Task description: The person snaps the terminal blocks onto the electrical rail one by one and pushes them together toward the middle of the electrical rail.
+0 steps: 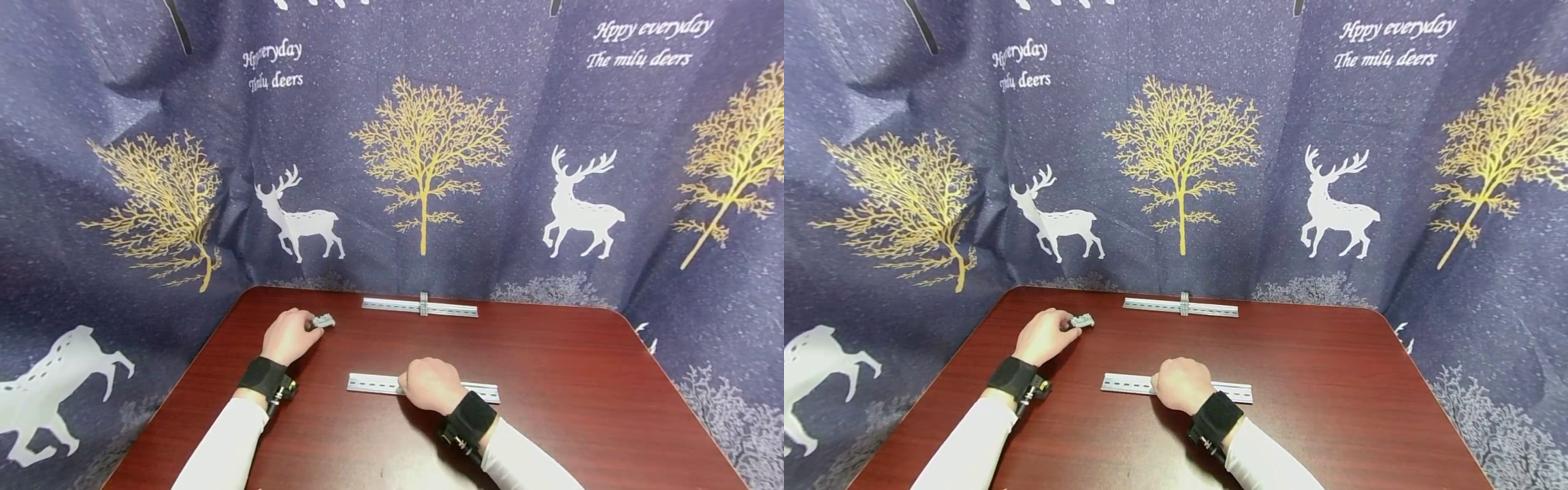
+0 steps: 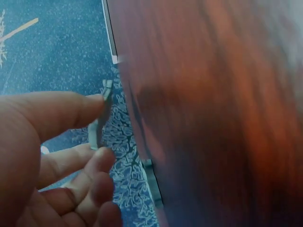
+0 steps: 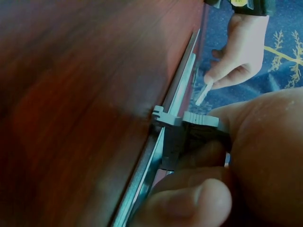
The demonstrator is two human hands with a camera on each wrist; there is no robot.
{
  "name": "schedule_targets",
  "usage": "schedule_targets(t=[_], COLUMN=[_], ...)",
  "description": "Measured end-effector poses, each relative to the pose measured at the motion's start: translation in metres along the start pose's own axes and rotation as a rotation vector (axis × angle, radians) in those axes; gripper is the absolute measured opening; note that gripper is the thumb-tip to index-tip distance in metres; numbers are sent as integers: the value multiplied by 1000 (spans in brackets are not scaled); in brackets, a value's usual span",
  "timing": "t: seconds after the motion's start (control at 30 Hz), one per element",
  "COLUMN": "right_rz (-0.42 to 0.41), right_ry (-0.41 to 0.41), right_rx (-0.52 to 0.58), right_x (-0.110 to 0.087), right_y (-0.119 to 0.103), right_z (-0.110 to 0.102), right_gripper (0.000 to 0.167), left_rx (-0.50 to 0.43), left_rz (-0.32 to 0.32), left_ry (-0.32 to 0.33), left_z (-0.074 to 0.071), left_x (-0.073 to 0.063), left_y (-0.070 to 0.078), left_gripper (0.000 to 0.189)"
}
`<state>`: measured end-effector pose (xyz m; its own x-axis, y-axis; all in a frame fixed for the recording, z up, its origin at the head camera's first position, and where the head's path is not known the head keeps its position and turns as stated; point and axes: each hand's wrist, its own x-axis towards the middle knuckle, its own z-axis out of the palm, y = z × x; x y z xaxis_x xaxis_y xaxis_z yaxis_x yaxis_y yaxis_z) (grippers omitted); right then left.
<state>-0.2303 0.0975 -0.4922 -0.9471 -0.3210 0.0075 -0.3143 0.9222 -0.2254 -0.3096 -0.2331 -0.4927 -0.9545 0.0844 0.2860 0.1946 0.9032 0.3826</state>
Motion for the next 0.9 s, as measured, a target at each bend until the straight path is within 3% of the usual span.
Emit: schedule_targets(t=[0.57,0.9], right_rz=[9,10], right_ry=[6,-1], right_rx=[5,88], right_x=[0,-1], right_y=[2,4], right_z=[-1,-9], right_gripper=[44,50], left_rx=[-27,-39], left_rz=[115,208], left_ry=[15,9], left_z=[8,12], left_x=[-2,-7], left_y=[28,48], left_gripper=[29,29])
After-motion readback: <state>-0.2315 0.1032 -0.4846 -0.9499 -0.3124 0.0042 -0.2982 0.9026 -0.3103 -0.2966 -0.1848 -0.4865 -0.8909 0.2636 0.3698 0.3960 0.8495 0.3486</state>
